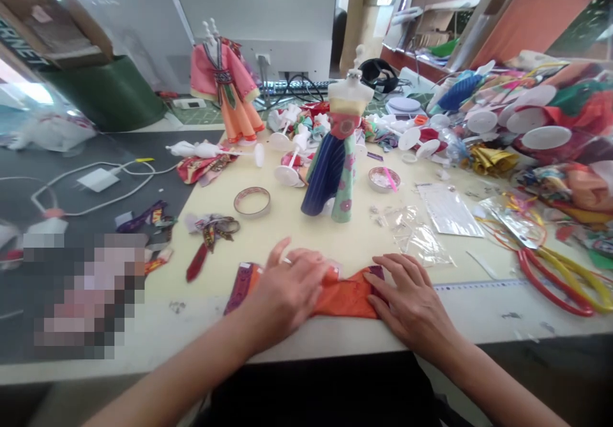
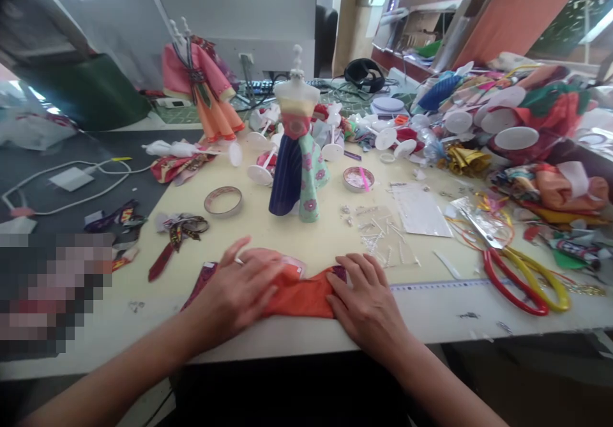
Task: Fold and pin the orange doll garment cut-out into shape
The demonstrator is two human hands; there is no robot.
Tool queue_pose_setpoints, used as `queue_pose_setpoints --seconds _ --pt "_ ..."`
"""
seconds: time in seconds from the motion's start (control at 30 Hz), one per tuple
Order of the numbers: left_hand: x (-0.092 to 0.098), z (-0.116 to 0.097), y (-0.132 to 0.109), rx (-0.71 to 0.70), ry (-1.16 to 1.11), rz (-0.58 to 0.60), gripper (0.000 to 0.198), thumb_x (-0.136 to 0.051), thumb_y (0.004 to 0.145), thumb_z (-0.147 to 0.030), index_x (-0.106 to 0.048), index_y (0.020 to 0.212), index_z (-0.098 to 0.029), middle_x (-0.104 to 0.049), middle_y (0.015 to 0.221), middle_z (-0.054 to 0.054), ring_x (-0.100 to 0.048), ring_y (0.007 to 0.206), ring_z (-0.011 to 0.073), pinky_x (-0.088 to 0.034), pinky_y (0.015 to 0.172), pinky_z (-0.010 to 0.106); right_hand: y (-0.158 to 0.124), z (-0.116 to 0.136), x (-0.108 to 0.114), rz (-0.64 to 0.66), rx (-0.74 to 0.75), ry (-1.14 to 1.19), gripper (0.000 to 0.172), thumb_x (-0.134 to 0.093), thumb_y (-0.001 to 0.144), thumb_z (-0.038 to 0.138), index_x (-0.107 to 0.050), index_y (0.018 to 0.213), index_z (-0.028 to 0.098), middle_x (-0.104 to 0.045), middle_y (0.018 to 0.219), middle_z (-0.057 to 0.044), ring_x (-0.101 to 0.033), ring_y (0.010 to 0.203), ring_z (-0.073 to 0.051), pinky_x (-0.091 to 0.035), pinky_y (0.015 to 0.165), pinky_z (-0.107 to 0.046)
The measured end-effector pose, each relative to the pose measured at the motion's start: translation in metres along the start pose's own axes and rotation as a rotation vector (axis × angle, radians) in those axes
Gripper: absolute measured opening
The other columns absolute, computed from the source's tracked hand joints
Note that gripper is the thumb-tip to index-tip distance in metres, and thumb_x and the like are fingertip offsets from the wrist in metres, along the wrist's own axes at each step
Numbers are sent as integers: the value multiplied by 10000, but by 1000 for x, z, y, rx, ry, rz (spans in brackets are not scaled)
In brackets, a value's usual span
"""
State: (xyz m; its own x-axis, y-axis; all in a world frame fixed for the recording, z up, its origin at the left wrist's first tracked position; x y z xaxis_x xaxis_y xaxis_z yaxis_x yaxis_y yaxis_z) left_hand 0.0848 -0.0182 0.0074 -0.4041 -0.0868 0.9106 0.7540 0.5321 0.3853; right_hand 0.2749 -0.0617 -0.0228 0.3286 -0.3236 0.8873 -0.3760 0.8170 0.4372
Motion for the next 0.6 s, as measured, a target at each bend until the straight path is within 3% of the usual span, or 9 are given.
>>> queue_pose_setpoints --seconds 0.17,0.3,0.4,0.5,0.6 --pt "37 52 -53 285 93 -124 211 -473 872 -180 -578 1055 -162 -640 1041 77 -570 988 208 -345 992 454 -2 14 8 -59 69 19 270 -550 833 182 -582 1099 153 -550 1150 -134 -462 1111 -293 -342 976 -548" --pt "35 74 -90 514 152 -73 265 -482 868 -273 -562 1083 -141 -636 1019 98 -576 966 250 -431 843 412 2 30 7 9 116 89 230 -556 838 204 -596 1060 159 -595 1068 -105 -486 1086 -271 -321 1000 -513" --pt "27 79 -96 638 109 -21 221 -519 847 -310 -579 996 -159 -633 962 76 -581 902 242 -434 797 395 4 33 3 22 133 107 170 -527 847 165 -611 995 159 -614 1011 -93 -511 1049 -252 -331 994 -494" --pt "22 78 -90 664 37 -4 87 -531 837 -251 -578 836 -178 -623 885 44 -560 855 218 -417 787 377 5 29 0 1 136 98 174 -496 843 105 -612 960 161 -620 991 -89 -524 1022 -240 -332 995 -503" --pt "19 73 -85 659 -2 3 128 -495 841 -179 -539 720 -176 -602 807 25 -542 803 197 -400 752 358 3 22 0 -13 135 60 192 -480 834 82 -618 937 164 -618 976 -90 -533 1006 -240 -338 990 -512"
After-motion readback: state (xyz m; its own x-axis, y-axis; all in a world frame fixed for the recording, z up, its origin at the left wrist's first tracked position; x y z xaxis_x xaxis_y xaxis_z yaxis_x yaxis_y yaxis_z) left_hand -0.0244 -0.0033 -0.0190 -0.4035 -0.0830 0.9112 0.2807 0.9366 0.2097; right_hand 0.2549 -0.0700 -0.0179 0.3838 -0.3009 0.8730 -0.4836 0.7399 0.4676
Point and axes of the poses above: each hand's wrist, its own y-axis towards the middle knuckle, its own x-axis out of the back of the hand, z = x × y, the point moved 5 cm from there along y, towards the middle knuckle
